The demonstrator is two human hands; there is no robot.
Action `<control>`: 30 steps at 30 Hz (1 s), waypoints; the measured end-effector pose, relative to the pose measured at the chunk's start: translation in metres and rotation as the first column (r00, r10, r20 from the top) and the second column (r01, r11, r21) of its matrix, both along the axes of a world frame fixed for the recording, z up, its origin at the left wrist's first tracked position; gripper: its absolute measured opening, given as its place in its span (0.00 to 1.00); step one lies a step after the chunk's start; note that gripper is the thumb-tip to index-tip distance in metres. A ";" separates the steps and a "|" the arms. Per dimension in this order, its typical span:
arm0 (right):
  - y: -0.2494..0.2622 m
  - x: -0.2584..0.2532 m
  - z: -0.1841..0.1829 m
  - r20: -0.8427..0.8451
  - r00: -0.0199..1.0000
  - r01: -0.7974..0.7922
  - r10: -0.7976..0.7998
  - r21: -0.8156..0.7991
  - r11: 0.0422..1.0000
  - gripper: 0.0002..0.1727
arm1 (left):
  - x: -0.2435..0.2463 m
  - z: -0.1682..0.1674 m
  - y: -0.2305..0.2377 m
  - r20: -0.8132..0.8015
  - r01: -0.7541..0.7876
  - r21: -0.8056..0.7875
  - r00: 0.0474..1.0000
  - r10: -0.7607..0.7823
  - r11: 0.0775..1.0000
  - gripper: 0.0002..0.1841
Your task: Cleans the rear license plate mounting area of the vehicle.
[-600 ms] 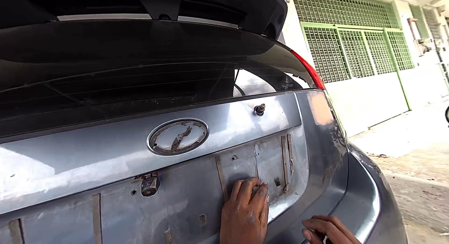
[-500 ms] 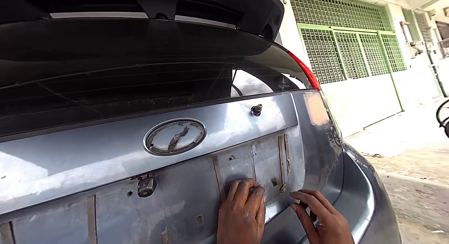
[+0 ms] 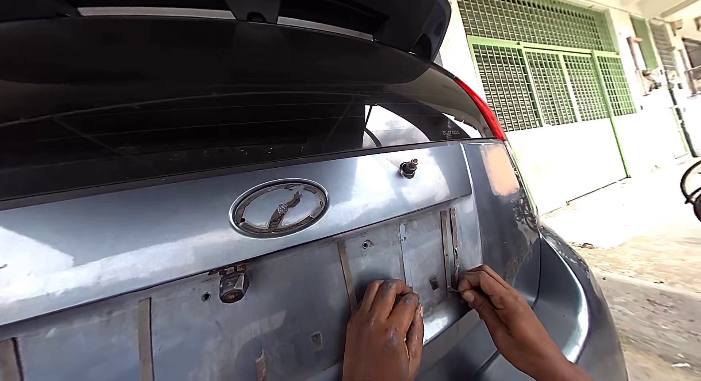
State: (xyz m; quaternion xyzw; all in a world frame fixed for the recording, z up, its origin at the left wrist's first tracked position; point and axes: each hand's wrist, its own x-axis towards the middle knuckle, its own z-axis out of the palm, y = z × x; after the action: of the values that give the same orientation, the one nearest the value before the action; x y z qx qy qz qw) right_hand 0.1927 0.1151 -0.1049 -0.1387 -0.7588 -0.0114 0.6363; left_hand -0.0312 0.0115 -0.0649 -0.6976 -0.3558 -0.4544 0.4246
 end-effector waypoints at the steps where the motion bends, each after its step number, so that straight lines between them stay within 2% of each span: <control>1: 0.000 -0.001 -0.001 -0.039 0.999 -0.033 0.032 -0.044 0.998 0.10 | 0.000 0.000 0.000 -0.002 -0.001 -0.001 1.000 0.001 1.000 0.11; 4: -0.004 -0.006 -0.003 -0.174 0.973 -0.180 0.154 -0.142 0.973 0.11 | 0.000 0.001 0.001 -0.010 -0.007 0.001 1.000 0.007 1.000 0.11; 7: -0.011 -0.005 0.005 -0.413 0.847 -0.434 0.336 -0.172 0.884 0.11 | 0.007 0.003 0.004 -0.009 -0.083 0.027 0.996 0.083 0.996 0.13; 8: -0.015 -0.003 0.008 -0.438 0.833 -0.447 0.339 -0.169 0.879 0.11 | 0.013 0.002 0.006 -0.012 -0.100 0.038 0.995 0.101 0.994 0.13; 10: -0.023 -0.001 0.008 -0.365 0.895 -0.333 0.258 -0.157 0.930 0.15 | 0.024 0.000 0.011 -0.042 -0.112 0.037 0.993 0.113 0.993 0.12; 13: -0.030 -0.005 -0.008 -0.143 0.990 -0.033 0.013 -0.139 0.990 0.25 | 0.034 -0.002 0.022 -0.051 -0.140 0.038 0.989 0.142 0.989 0.12; 15: -0.038 -0.007 -0.019 -0.056 0.997 0.036 -0.049 -0.202 0.979 0.21 | 0.038 -0.001 0.026 0.010 -0.074 0.051 0.997 0.073 0.996 0.12; 17: -0.048 -0.009 -0.023 -0.022 0.999 0.020 -0.029 -0.315 0.949 0.11 | 0.037 0.000 0.023 0.128 0.054 0.071 0.990 -0.062 0.996 0.11; 18: -0.053 -0.010 -0.024 -0.024 1.000 -0.003 -0.005 -0.342 0.940 0.07 | 0.035 0.000 0.019 0.184 0.117 0.070 0.974 -0.128 0.991 0.10; 21: -0.060 -0.013 -0.019 -0.079 0.996 -0.067 0.043 -0.343 0.937 0.14 | 0.031 -0.001 0.011 0.267 0.234 0.046 0.934 -0.238 0.971 0.09; 23: -0.057 -0.013 -0.011 -0.088 0.996 -0.027 -0.001 -0.320 0.947 0.19 | 0.030 -0.003 0.010 0.261 0.248 0.026 0.933 -0.246 0.968 0.09; 25: -0.046 -0.013 0.001 -0.125 0.985 0.080 -0.117 -0.270 0.960 0.23 | 0.029 -0.005 0.009 0.240 0.234 0.014 0.943 -0.231 0.972 0.09; 27: -0.033 -0.012 0.022 -0.198 0.942 0.225 -0.271 -0.226 0.948 0.22 | 0.030 -0.006 0.009 0.218 0.213 0.004 0.953 -0.209 0.977 0.09; 30: -0.021 -0.009 0.062 -0.202 0.872 0.377 -0.446 -0.305 0.874 0.17 | 0.030 -0.007 0.009 0.203 0.190 0.006 0.961 -0.187 0.982 0.08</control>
State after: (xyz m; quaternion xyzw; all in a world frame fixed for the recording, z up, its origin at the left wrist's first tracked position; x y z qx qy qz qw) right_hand 0.1838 0.0944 -0.0426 -0.3796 -0.6139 -0.0309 0.6914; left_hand -0.0012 0.0203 -0.0724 -0.6813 -0.3323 -0.5589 0.3362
